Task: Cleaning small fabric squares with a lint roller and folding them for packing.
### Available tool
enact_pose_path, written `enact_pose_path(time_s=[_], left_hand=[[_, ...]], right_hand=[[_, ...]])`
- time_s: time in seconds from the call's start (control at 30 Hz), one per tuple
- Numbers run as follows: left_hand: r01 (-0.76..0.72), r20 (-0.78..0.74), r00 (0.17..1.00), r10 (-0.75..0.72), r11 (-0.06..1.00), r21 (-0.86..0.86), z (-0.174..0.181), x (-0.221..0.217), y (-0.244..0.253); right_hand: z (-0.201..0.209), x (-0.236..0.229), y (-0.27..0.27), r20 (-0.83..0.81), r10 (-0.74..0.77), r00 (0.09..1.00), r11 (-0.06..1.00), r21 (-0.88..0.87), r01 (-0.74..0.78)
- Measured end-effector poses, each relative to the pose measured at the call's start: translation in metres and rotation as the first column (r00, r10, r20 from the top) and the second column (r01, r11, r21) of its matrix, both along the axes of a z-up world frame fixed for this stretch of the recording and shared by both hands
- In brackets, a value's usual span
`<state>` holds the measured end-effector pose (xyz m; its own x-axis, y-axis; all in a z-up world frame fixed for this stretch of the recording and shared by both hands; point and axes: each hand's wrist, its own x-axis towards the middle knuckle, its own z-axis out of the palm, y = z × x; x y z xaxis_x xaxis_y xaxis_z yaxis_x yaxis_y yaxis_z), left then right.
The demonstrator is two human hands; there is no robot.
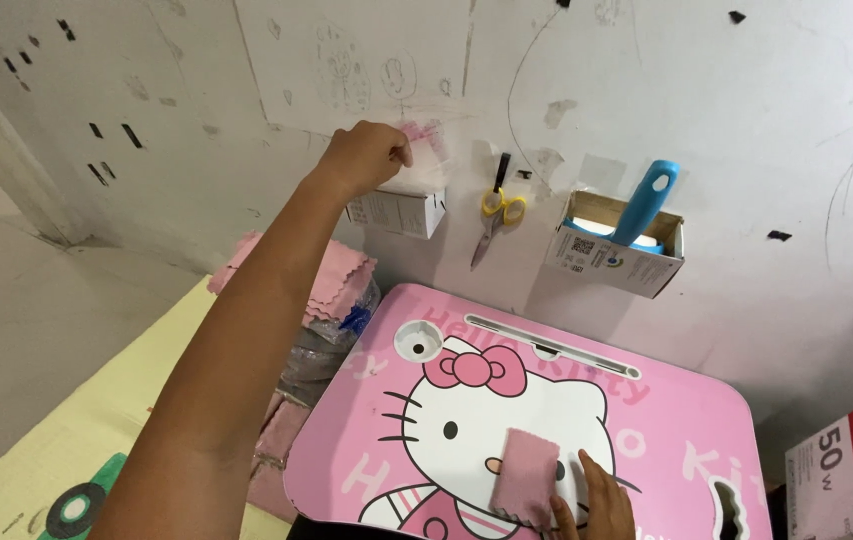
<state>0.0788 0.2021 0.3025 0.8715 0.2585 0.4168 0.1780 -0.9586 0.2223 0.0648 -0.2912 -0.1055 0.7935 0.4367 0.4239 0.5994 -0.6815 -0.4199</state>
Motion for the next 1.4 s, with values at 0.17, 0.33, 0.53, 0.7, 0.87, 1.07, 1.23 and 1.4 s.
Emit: enact_pose_path(time_s=[0.17, 0.33, 0.53, 0.7, 0.87, 1.07, 1.23, 1.4], left_hand=[[0.051, 0.208, 0.976, -0.065, 0.996, 0.074, 0.018, -0.008, -0.007], [0.044, 0.402, 0.900, -0.171, 0.951, 0.306, 0.033, -0.021, -0.025], [-0.114, 0.519, 0.806, -0.285, 0.785, 0.609, 0.031, -0.059, -0.078], [-0.100, 0.485, 0.769, -0.417, 0.671, 0.735, 0.007, -0.100, -0.127], [0.019, 0.453, 0.763, -0.461, 0.717, 0.697, -0.035, -0.145, -0.173], [0.145, 0.397, 0.764, -0.508, 0.736, 0.661, -0.112, -0.178, -0.203], [0.316, 0.360, 0.765, -0.535, 0.798, 0.514, -0.200, -0.188, -0.226], [0.501, 0.283, 0.746, -0.603, 0.788, 0.357, -0.249, -0.201, -0.240]], right_hand=[[-0.007, 0.007, -0.001, 0.095, 0.062, 0.994, 0.998, 0.021, -0.064], [0.006, 0.000, 0.001, 0.072, 0.021, 0.997, 0.999, 0.041, -0.024], [0.056, -0.028, 0.004, -0.159, -0.033, 0.987, 0.993, 0.104, 0.050], [0.084, -0.048, 0.007, 0.099, 0.025, 0.995, 0.965, 0.259, -0.050], [0.131, -0.077, 0.022, -0.043, 0.157, 0.987, 0.925, 0.356, -0.132], [0.164, -0.079, 0.061, -0.558, 0.596, 0.577, 0.640, 0.764, 0.077], [0.206, -0.076, 0.083, -0.689, 0.678, 0.256, 0.519, 0.695, 0.497], [0.202, -0.081, 0.084, -0.766, 0.479, 0.428, 0.605, 0.642, 0.471]])
